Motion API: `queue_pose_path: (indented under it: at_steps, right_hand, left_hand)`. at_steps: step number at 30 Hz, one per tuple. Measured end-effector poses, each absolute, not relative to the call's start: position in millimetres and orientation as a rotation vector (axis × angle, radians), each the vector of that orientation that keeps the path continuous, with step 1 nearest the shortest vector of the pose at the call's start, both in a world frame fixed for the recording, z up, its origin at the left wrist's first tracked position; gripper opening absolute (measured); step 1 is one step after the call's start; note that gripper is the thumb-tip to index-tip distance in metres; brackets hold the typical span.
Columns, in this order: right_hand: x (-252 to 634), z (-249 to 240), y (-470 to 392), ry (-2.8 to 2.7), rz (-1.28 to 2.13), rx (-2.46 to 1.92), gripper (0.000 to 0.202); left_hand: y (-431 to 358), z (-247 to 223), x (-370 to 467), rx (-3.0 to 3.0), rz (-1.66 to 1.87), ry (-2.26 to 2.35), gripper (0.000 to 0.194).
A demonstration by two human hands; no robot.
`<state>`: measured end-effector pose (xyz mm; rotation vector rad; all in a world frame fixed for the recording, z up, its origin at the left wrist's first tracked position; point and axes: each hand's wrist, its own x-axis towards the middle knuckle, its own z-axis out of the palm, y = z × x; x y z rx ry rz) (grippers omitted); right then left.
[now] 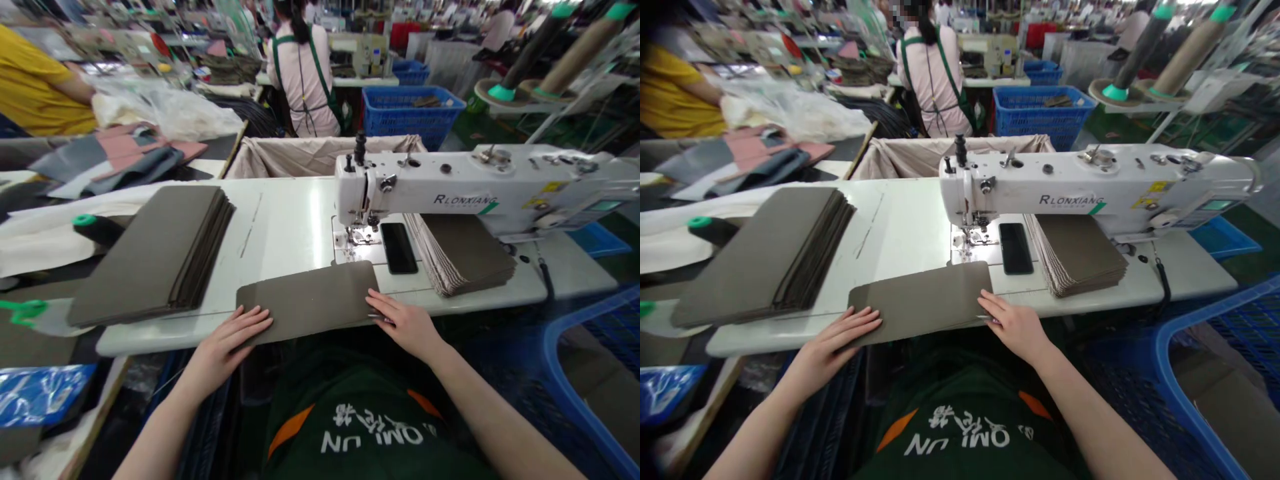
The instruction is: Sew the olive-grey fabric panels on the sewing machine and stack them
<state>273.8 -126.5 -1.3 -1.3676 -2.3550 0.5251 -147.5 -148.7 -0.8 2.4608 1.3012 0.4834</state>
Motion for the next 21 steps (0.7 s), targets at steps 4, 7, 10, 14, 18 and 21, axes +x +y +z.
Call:
queue_pose_path:
  at_steps: [4,7,10,14,18,21]
  right_hand:
    - [278,23,-115,-2.181,0.783,-1.231,0.026]
    - [278,47,-112,-1.865,0.897,-1.286,0.02]
    - [275,66,-112,-1.638,0.993,-1.372,0.025]
    - [274,76,-112,-1.46,1.18,-1.413,0.029]
    - [276,77,-110,-1.393,1.256,-1.406,0.031]
    - [275,79,-108,-1.392,1.273,-1.42,0.032]
  left_hand:
    - [-148,35,-151,2.179,0.638,1.319,0.031]
    - [-149,66,-148,1.864,0.79,1.536,0.025]
    - [-148,89,-138,1.422,0.919,1.68,0.033]
    - [-146,107,-122,0.95,0.932,1.58,0.045]
    - [-145,115,-115,0.803,0.918,1.53,0.047]
    - [-144,119,-116,0.773,0.898,1.525,0.046]
